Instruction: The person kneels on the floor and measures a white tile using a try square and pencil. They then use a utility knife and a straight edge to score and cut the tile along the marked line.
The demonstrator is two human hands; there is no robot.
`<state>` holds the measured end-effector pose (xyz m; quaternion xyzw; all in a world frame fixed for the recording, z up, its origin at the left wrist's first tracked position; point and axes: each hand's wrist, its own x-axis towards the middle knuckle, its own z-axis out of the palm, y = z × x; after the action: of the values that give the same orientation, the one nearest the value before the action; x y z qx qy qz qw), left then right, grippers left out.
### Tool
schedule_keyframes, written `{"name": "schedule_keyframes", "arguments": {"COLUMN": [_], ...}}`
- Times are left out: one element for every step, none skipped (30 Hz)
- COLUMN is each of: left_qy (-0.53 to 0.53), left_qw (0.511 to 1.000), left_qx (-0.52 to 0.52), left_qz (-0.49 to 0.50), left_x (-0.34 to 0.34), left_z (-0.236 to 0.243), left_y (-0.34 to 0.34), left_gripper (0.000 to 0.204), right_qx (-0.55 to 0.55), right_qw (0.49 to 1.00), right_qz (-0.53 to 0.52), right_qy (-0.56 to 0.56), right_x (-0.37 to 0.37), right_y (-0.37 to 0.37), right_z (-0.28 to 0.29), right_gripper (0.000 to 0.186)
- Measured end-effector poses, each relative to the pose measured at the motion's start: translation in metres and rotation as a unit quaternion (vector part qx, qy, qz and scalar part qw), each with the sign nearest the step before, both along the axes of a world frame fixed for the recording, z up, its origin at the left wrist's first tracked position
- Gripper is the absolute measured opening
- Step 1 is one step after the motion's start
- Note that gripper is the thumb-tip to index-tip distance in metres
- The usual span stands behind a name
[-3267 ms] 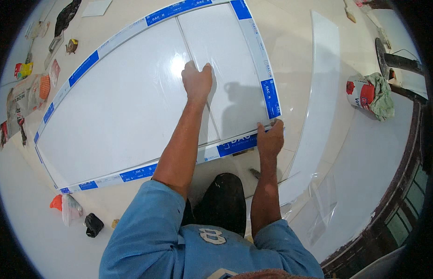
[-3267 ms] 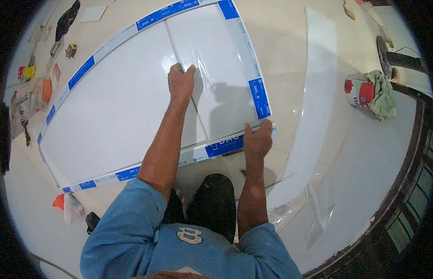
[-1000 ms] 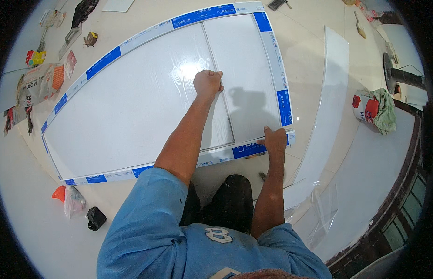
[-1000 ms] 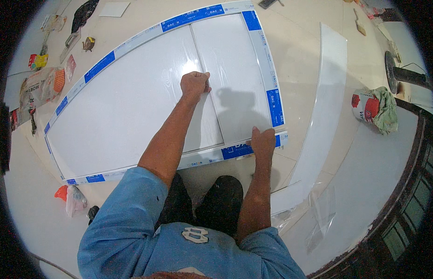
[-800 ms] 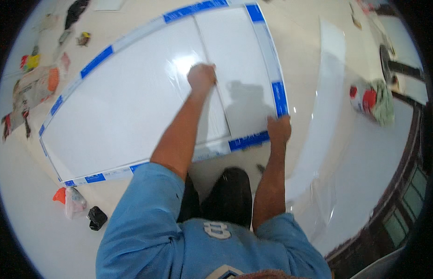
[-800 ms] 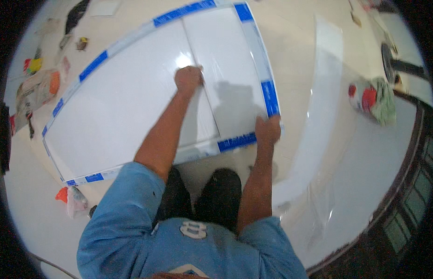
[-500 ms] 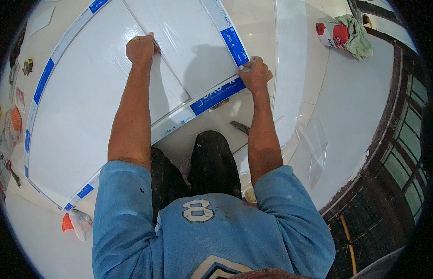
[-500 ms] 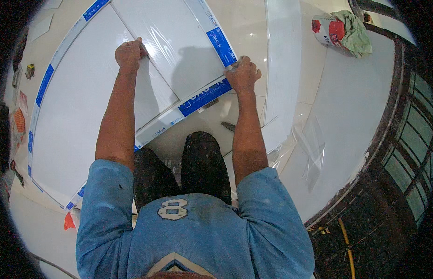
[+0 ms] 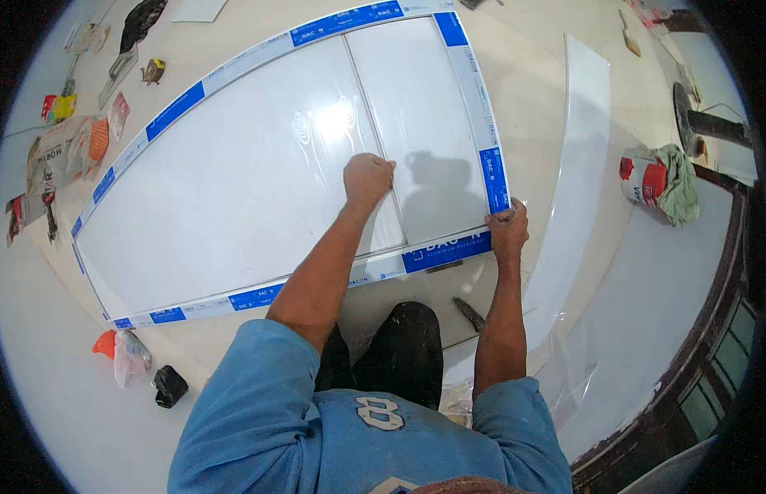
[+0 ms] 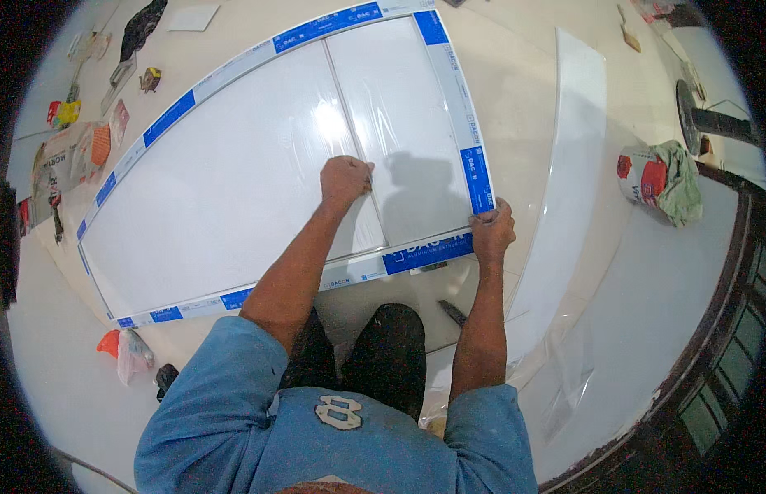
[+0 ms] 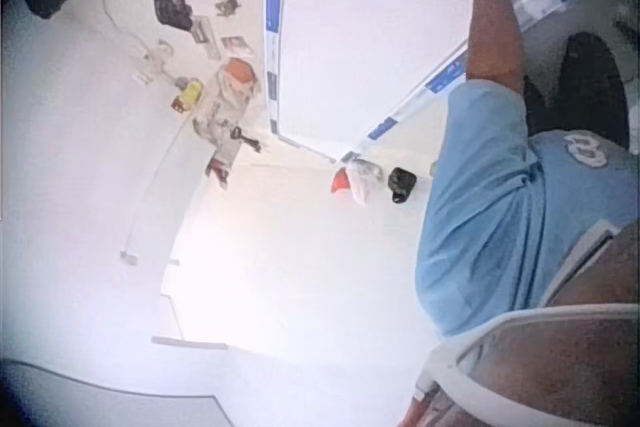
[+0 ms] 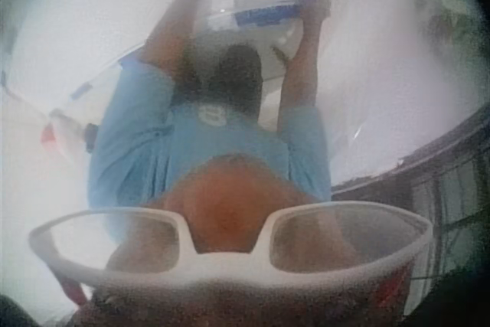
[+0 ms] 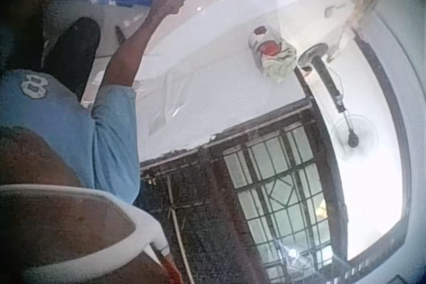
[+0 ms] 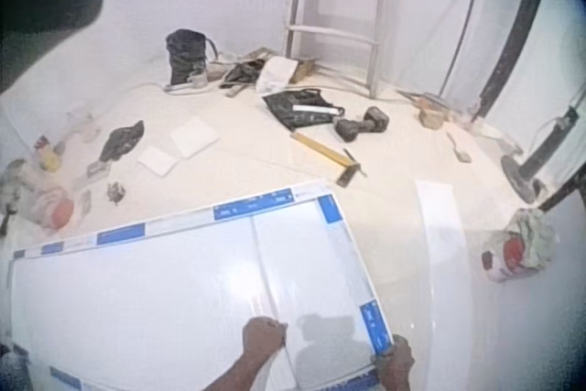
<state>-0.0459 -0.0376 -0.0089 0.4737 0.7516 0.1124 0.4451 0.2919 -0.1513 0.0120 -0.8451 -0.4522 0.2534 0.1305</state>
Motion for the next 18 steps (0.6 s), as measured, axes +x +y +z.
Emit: {"name": "schedule_keyframes", "arguments": {"left_qy": [-0.020,-0.041,-0.057,-0.073,-0.048,-0.024,0.000,-0.015,-0.031,-0.052,-0.051,-0.055,-0.055,-0.038,-0.017,-0.001,0.013,0.020], "left_qw": [1.000,0.999,0.997,0.995,0.997,0.999,1.000,0.999,0.997,0.995,0.995,0.995,0.995,0.997,0.998,0.998,0.998,0.998], "left_qx": [-0.008,-0.013,-0.032,-0.038,-0.031,-0.012,-0.005,0.000,-0.008,-0.019,-0.013,-0.010,-0.010,0.000,0.009,0.018,0.028,0.038], "left_qz": [0.005,0.026,0.040,0.059,0.046,0.036,0.024,0.047,0.068,0.086,0.084,0.081,0.082,0.072,0.064,0.052,0.051,0.045], "left_x": [0.002,0.002,0.001,0.002,0.002,0.003,0.004,0.004,0.004,0.004,0.004,0.004,0.003,0.003,0.003,0.004,0.004,0.004], "left_z": [0.004,0.007,0.010,0.013,0.016,0.018,0.019,0.020,0.020,0.020,0.020,0.019,0.017,0.016,0.014,0.011,0.009,0.007], "left_y": [-0.006,-0.009,-0.010,-0.011,-0.012,-0.011,-0.010,-0.009,-0.009,-0.008,-0.007,-0.007,-0.007,-0.008,-0.008,-0.009,-0.011,-0.012], "left_gripper": [0.037,0.036,0.036,0.035,0.034,0.033,0.033,0.033,0.033,0.033,0.033,0.033,0.033,0.032,0.032,0.031,0.032,0.032], "right_qx": [-0.001,-0.001,0.009,0.021,0.019,0.033,0.033,0.023,0.035,0.041,0.038,0.044,0.040,0.036,0.042,0.048,0.046,0.064], "right_qw": [1.000,0.998,0.998,0.998,0.995,0.996,0.995,0.994,0.993,0.992,0.988,0.989,0.988,0.986,0.987,0.985,0.982,0.984], "right_qz": [-0.004,-0.020,-0.014,-0.020,-0.051,-0.031,-0.037,-0.060,-0.049,-0.056,-0.079,-0.066,-0.070,-0.083,-0.068,-0.063,-0.083,-0.056], "right_qy": [0.023,0.058,0.055,0.061,0.082,0.075,0.082,0.093,0.098,0.109,0.126,0.125,0.129,0.144,0.142,0.151,0.164,0.158], "right_x": [0.002,0.003,0.004,0.004,0.004,0.004,0.004,0.003,0.003,0.002,0.002,0.002,0.002,0.003,0.004,0.004,0.006,0.007], "right_y": [-0.001,-0.001,-0.001,-0.001,0.000,0.000,0.000,0.000,0.000,0.000,0.000,0.000,-0.001,-0.001,-0.002,-0.003,-0.003,-0.004], "right_z": [-0.002,-0.004,-0.007,-0.009,-0.011,-0.012,-0.013,-0.013,-0.012,-0.012,-0.011,-0.010,-0.009,-0.009,-0.009,-0.009,-0.010,-0.012], "right_gripper": [0.080,0.078,0.077,0.075,0.074,0.074,0.074,0.073,0.073,0.073,0.073,0.072,0.071,0.070,0.069,0.067,0.065,0.065]}}
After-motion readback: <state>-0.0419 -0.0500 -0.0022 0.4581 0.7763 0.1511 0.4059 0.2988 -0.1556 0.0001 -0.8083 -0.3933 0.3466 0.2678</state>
